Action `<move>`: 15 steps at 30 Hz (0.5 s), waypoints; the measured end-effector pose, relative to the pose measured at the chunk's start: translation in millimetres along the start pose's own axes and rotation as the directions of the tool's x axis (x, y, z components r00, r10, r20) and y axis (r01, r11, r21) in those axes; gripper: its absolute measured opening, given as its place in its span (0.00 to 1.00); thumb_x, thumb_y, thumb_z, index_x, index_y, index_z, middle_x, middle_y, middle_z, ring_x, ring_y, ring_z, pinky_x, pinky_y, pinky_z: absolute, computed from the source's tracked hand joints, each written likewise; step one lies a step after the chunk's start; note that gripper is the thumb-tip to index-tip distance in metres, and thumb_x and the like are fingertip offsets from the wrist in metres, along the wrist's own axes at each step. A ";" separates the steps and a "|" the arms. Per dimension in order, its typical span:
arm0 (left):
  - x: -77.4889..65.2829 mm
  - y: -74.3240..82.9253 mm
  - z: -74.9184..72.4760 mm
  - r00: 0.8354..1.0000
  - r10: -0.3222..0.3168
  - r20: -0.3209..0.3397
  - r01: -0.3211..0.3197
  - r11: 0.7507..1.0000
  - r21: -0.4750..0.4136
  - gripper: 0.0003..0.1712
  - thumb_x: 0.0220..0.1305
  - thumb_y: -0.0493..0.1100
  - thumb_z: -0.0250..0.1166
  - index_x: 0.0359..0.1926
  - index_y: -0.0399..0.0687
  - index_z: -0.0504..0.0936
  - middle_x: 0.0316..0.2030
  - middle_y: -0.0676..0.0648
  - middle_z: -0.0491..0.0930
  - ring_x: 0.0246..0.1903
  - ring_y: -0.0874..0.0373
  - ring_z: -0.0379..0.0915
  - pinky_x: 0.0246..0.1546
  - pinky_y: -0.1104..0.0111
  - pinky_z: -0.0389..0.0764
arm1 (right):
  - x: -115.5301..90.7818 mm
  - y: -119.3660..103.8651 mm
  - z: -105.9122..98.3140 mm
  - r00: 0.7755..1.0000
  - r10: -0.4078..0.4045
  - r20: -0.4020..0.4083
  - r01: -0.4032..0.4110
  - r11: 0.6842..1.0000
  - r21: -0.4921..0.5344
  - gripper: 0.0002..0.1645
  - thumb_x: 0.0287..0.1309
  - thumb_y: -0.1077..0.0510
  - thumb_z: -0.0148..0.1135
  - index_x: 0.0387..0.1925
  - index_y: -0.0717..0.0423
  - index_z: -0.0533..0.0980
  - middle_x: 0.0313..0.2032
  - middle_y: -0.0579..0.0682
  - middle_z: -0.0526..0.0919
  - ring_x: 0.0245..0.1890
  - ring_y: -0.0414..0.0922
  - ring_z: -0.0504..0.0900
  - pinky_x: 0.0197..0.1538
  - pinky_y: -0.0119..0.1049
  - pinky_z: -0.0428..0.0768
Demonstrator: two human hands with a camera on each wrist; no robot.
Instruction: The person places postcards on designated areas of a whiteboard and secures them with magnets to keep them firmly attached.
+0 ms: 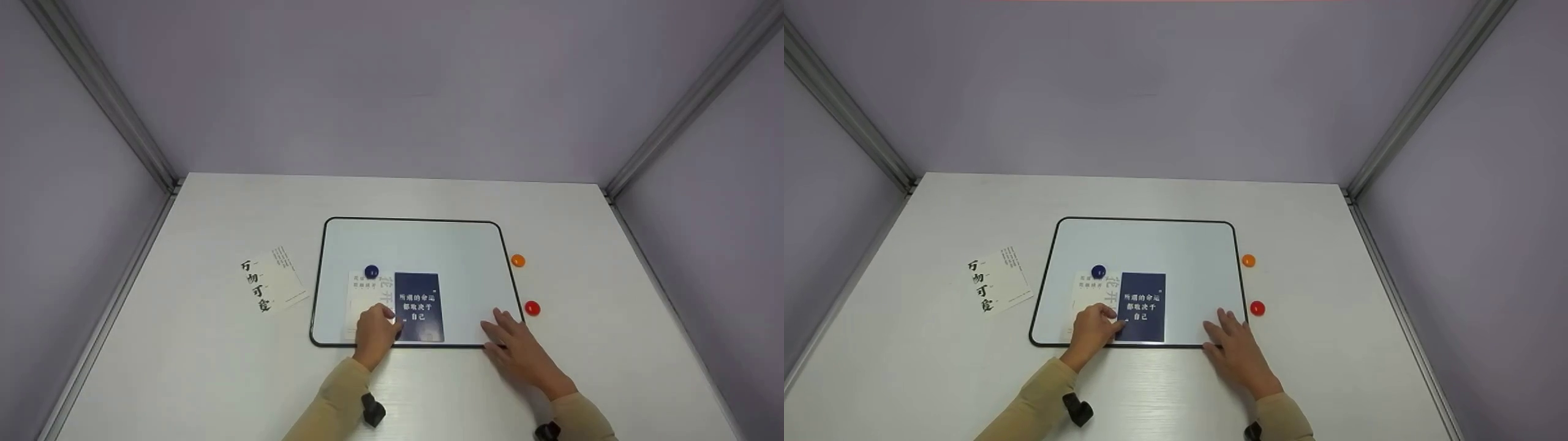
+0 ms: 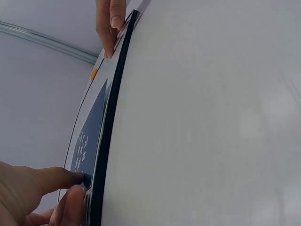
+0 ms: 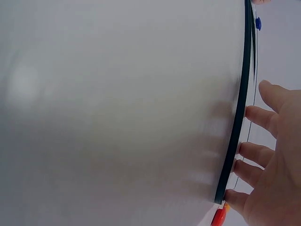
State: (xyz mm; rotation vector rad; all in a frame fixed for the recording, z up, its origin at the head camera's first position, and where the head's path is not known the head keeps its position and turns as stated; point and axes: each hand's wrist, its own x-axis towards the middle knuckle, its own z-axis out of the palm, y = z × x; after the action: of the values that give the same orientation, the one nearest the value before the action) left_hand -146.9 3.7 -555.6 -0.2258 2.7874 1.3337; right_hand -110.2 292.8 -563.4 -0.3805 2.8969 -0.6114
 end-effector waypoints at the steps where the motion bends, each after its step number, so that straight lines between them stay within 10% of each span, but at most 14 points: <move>1: -0.2 -0.3 0.1 1.000 0.005 0.007 -0.005 1.000 -0.008 0.11 0.50 0.38 0.74 0.30 0.38 0.79 0.28 0.42 0.84 0.25 0.56 0.77 0.29 0.65 0.79 | 0.1 0.1 0.2 1.000 -0.002 -0.005 0.002 1.000 -0.005 0.28 0.66 0.51 0.56 0.65 0.51 0.69 0.72 0.60 0.62 0.74 0.62 0.56 0.73 0.64 0.55; 15: 0.0 -0.5 -1.9 0.998 0.053 -0.024 -0.053 0.999 0.004 0.09 0.51 0.39 0.72 0.29 0.39 0.81 0.26 0.44 0.85 0.26 0.54 0.80 0.28 0.65 0.79 | 0.8 0.1 -0.2 1.000 -0.019 -0.013 0.018 0.999 -0.030 0.27 0.65 0.50 0.56 0.64 0.52 0.69 0.71 0.61 0.63 0.73 0.62 0.58 0.73 0.64 0.57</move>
State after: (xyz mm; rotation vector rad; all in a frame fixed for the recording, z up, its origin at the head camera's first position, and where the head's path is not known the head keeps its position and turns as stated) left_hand -146.8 1.9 -554.8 -0.1696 2.8345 1.3464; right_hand -111.0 292.7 -563.3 -0.4091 2.9219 -0.5760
